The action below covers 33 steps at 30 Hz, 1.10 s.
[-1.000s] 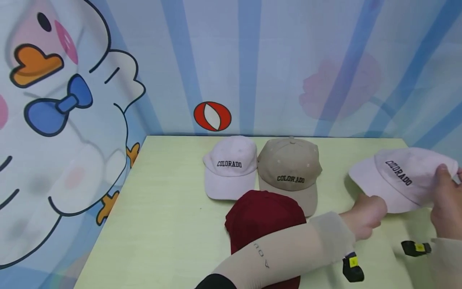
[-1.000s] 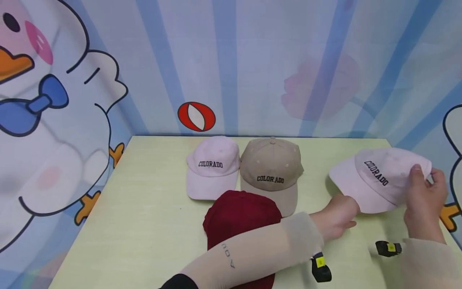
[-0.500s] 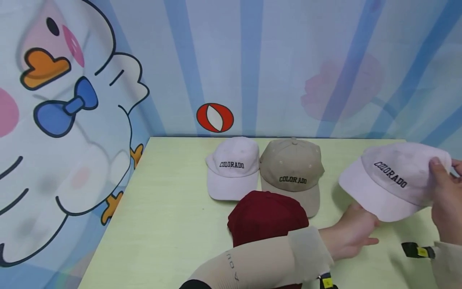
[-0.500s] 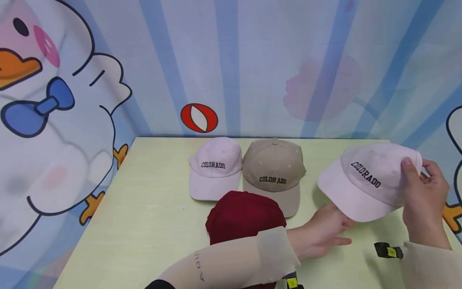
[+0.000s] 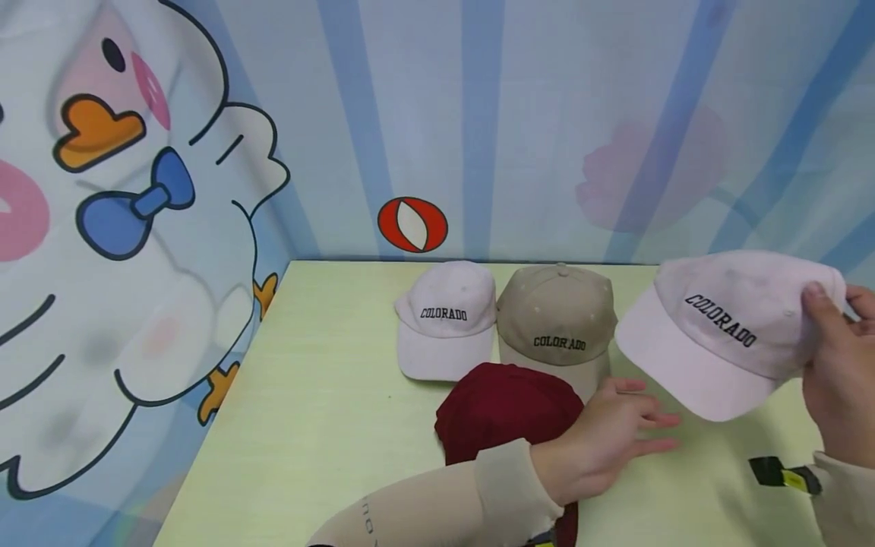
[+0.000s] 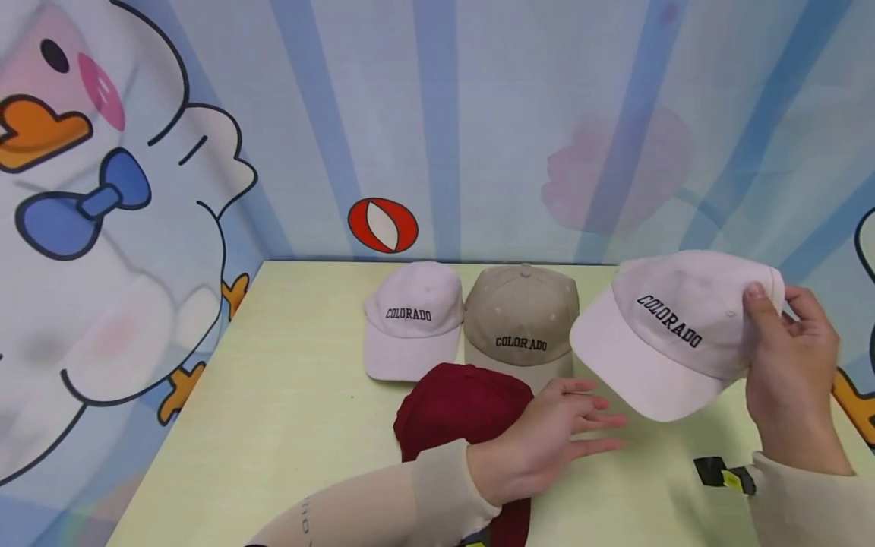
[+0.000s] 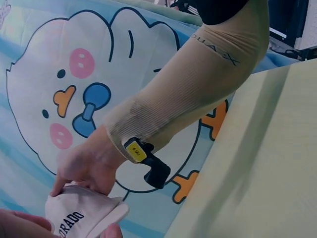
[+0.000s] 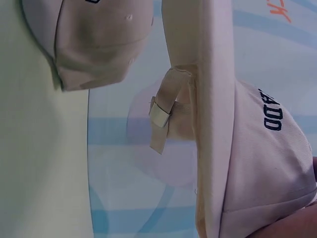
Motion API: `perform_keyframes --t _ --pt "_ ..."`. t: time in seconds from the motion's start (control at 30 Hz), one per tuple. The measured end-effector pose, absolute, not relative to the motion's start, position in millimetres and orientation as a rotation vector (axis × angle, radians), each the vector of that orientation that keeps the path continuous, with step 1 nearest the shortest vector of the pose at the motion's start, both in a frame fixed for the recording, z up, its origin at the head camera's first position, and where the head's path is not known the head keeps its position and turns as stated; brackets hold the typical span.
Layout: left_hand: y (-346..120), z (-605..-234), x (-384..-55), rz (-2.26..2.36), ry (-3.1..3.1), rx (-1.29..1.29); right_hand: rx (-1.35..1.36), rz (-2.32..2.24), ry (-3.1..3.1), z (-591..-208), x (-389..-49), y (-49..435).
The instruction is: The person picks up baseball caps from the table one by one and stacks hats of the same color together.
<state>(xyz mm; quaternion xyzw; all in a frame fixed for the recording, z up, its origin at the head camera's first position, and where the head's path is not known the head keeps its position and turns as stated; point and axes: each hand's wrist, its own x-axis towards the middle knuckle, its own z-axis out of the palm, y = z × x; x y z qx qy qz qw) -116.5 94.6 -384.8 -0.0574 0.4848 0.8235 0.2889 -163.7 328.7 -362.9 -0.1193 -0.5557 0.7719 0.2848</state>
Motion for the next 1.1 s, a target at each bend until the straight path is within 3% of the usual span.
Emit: perform_keyframes --t 0.27,0.57,1.1 --pt "32 -366 -126 2.170 1.344 0.092 -0.181 2.103 -1.601 -349 -162 305" --pt "-25 -353 -171 2.227 1.541 0.201 0.020 2.196 -1.743 -335 -167 271" --pt "-72 -359 -240 1.791 2.099 0.416 0.280 2.271 -2.226 -324 -183 187"
